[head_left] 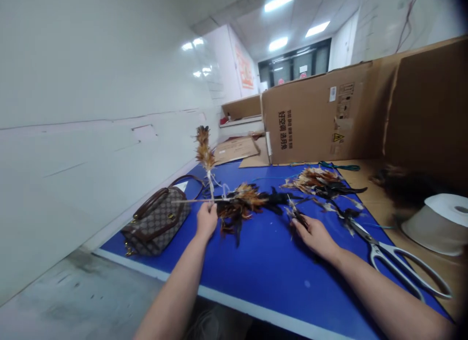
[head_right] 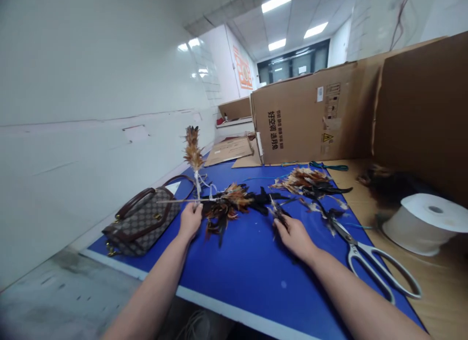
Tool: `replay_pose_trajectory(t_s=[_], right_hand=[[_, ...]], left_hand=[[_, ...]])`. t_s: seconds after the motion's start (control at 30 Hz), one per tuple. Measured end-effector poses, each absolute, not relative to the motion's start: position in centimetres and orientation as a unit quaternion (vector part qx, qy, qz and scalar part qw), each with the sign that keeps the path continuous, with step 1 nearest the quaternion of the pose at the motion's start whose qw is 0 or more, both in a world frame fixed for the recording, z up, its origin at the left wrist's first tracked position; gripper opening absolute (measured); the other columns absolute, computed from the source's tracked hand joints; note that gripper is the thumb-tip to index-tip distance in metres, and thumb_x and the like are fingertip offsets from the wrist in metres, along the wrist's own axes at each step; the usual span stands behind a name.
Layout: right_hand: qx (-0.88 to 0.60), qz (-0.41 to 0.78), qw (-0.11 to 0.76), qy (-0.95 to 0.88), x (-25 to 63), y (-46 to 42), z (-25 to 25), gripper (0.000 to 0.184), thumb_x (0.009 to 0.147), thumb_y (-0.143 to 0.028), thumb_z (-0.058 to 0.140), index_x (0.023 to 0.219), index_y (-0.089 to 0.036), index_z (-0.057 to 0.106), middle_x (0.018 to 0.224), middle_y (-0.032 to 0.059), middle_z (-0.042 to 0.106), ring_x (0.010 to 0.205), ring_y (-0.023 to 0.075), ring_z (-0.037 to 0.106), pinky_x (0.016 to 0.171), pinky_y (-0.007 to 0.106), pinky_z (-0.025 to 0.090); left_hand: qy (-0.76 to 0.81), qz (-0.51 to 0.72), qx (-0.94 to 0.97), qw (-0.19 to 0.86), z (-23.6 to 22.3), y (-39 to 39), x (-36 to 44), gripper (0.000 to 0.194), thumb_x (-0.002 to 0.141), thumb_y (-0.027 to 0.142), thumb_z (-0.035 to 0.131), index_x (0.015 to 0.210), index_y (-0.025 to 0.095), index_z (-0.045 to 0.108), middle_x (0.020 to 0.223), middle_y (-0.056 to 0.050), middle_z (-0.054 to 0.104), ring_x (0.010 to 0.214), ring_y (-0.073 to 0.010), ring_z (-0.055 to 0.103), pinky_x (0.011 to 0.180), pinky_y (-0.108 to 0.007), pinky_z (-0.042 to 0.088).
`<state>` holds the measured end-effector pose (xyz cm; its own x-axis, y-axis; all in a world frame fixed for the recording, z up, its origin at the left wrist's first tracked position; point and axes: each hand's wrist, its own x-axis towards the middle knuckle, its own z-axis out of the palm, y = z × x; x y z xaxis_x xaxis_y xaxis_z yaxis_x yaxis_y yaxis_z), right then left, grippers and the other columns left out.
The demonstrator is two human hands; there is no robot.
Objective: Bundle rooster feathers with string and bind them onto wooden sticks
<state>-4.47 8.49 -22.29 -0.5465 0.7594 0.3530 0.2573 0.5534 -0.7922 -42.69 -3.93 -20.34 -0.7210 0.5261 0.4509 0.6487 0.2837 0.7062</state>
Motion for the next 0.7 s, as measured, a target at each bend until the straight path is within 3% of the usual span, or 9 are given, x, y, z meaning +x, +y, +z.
replay_pose_trajectory(t_s=[0.4,0.53,0.7], right_hand=[[-0.303,0.351,0.354,-0.812,-4.7,8.6,-22.1,0.033,0.098,-0.047,0.048,0.084,-0.025,0.068,0.077,0.0101,0.073,0.068,0.0227,0.068,0.067,0.035,0.054],[-0.309,0.344,0.356,-0.812,-5.0,8.3,-22.0,0.029,0.1,-0.037,0.047,0.082,-0.026,0.067,0.076,0.0095,0.073,0.068,0.0224,0.067,0.068,0.035,0.052],[-0.348,0.313,0.34,-0.816,-5.0,7.1,-21.1,0.025,0.1,-0.026,0.051,0.087,-0.02,0.072,0.084,0.0062,0.077,0.077,0.019,0.069,0.076,0.029,0.053]], left_hand=[[-0.756,-0.534,-0.363,0.108,-20.3,-4.2,-43.0,0.032,0.092,0.049,0.056,0.099,0.019,0.063,0.093,-0.007,0.073,0.087,-0.0233,0.068,0.086,-0.035,0.054],[-0.757,-0.543,-0.343,0.123,-19.6,-4.3,-42.5,0.028,0.085,0.049,0.061,0.095,0.022,0.062,0.084,-0.002,0.071,0.081,-0.0224,0.067,0.081,-0.036,0.056],[-0.766,-0.554,-0.296,0.14,-17.7,-5.3,-39.6,0.03,0.074,0.053,0.062,0.093,0.03,0.061,0.087,0.004,0.073,0.087,-0.0258,0.068,0.087,-0.043,0.057]])
